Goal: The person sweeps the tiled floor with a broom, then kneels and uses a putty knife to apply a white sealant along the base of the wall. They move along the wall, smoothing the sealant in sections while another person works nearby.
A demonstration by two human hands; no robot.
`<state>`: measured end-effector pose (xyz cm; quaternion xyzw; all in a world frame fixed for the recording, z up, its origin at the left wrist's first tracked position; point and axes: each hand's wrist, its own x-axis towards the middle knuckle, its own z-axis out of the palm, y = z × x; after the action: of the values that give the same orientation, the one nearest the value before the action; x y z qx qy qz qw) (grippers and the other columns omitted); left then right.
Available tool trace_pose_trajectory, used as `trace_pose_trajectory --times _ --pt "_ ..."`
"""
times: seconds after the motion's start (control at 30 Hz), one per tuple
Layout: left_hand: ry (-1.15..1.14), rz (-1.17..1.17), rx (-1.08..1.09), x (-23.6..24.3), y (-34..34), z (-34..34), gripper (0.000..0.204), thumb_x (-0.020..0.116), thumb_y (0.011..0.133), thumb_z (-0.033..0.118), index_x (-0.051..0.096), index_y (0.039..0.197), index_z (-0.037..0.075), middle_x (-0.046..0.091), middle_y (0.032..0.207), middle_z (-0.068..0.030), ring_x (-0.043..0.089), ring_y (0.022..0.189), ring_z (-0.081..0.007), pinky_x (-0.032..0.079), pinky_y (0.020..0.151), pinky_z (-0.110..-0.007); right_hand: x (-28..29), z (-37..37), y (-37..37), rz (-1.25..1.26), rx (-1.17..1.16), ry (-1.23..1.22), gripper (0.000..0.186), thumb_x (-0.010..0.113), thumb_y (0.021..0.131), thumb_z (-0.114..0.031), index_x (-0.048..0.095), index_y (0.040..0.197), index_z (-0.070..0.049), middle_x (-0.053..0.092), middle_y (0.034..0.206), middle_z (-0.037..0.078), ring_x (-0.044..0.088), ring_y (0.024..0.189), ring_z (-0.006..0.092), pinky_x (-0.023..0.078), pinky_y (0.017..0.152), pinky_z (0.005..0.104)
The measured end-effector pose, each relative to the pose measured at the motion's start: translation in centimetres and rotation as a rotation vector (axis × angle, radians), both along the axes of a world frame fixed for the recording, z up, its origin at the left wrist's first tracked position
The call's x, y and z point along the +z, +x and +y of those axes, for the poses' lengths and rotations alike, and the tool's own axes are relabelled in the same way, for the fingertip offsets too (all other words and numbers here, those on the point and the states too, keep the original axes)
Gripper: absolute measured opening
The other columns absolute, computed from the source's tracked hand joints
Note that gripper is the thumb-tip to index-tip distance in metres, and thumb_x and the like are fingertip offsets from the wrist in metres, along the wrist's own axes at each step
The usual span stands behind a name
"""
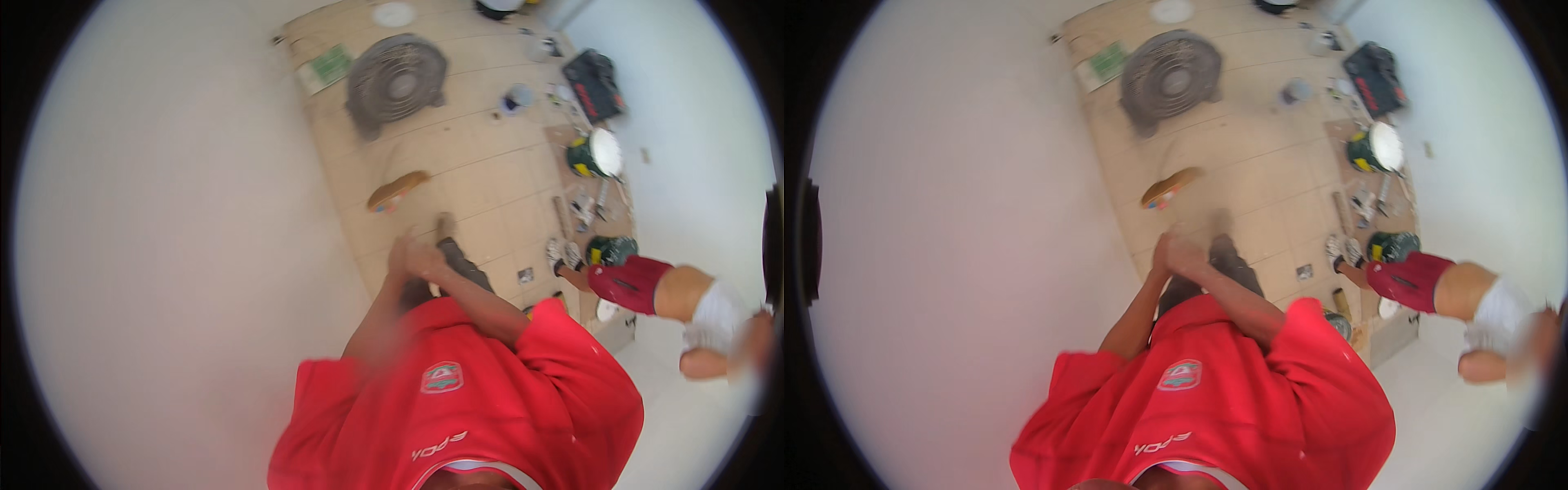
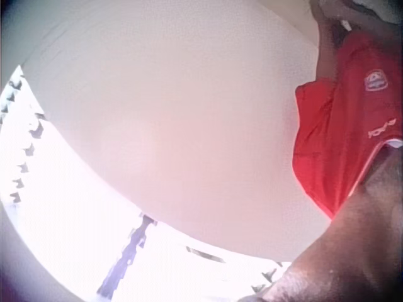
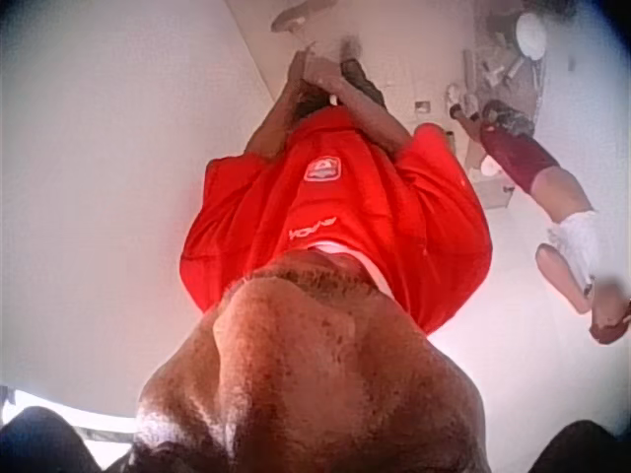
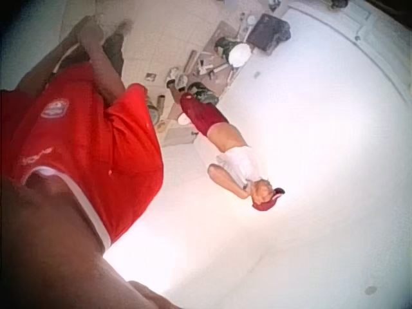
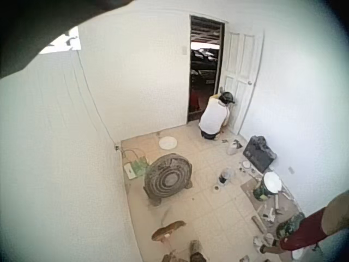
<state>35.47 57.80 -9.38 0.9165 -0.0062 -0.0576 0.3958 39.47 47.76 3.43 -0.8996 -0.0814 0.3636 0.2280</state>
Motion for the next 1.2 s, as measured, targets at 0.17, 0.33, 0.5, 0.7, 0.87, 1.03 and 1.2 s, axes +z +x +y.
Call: trace_pose_trajectory --times 0.17,0.33,0.5,0.7,0.87,1.03,1.2 --pt "-0.112 0.057 0.213 -0.4 2.1 -2.2 0.032 0.065 0.088 0.033 0.06 0.106 0.007 0.059 0.091 -0.018 0.063 0.085 -0.0388 0.05 0.075 -0.047 -4.8 -3.3 2.7 -0.123 0.007 0.011 0.038 0.049 0.097 -0.03 0.059 0.12 -0.002 0.069 0.104 0.025 0.068 0.093 0.0447 0.054 0.082 0.0523" --pt "-0.35 0.562 0.821 -10.5 5.7 9.5 0.024 0.066 0.098 0.03 0.06 0.097 0.007 0.063 0.076 -0.003 0.064 0.072 -0.0126 0.051 0.062 -0.03 -3.3 -9.7 2.4 -0.099 -0.207 0.199 0.041 0.055 0.096 -0.033 0.061 0.126 -0.004 0.061 0.127 0.028 0.06 0.114 0.0437 0.05 0.095 0.0488" --pt "-0.843 0.414 0.763 -9.0 12.5 11.5 0.025 0.069 0.097 0.03 0.059 0.103 0.008 0.062 0.073 -0.0035 0.061 0.061 -0.0118 0.05 0.052 -0.025 -18.8 -39.6 -13.8 -0.421 0.069 -0.309 0.027 0.058 0.091 -0.025 0.067 0.106 -0.004 0.069 0.107 0.019 0.064 0.1 0.0411 0.051 0.088 0.0496" --pt "-0.914 0.585 1.053 -14.0 6.2 21.3 0.029 0.064 0.099 0.035 0.056 0.101 0.008 0.064 0.082 -0.0074 0.063 0.066 -0.0147 0.051 0.055 -0.025 -11.4 -46.5 -33.3 0.531 -0.622 -0.514 0.027 0.061 0.089 -0.025 0.063 0.107 -0.005 0.067 0.081 0.019 0.067 0.067 0.0341 0.054 0.06 0.0435" --pt "-1.117 0.42 1.486 -14.6 4.3 20.2 0.036 0.06 0.101 0.037 0.05 0.11 0.003 0.066 0.091 -0.0126 0.066 0.073 -0.0205 0.054 0.058 -0.029 -7.7 -40.8 -37.0 0.555 -1.428 -0.18 0.023 0.051 0.096 -0.024 0.059 0.11 -0.008 0.06 0.07 0.017 0.062 0.055 0.0282 0.05 0.044 0.0383" --pt "-1.313 0.203 1.692 -16.5 0.4 24.6 0.04 0.059 0.101 0.034 0.047 0.117 0.0 0.066 0.099 -0.0158 0.067 0.078 -0.0237 0.057 0.068 -0.031 -11.5 -37.1 -28.6 0.068 -0.104 -0.146 0.02 0.056 0.093 -0.02 0.068 0.089 -0.005 0.064 0.066 0.008 0.064 0.053 0.0201 0.051 0.045 0.0325" --pt "-1.088 0.207 1.558 -19.5 0.1 19.7 0.044 0.058 0.101 0.032 0.046 0.126 -0.002 0.065 0.111 -0.0185 0.068 0.098 -0.0283 0.059 0.08 -0.032 -12.1 -39.1 -22.9 0.283 -0.35 -0.182 0.019 0.072 0.076 -0.024 0.069 0.085 -0.008 0.069 0.076 0.007 0.067 0.066 0.0217 0.053 0.056 0.037"
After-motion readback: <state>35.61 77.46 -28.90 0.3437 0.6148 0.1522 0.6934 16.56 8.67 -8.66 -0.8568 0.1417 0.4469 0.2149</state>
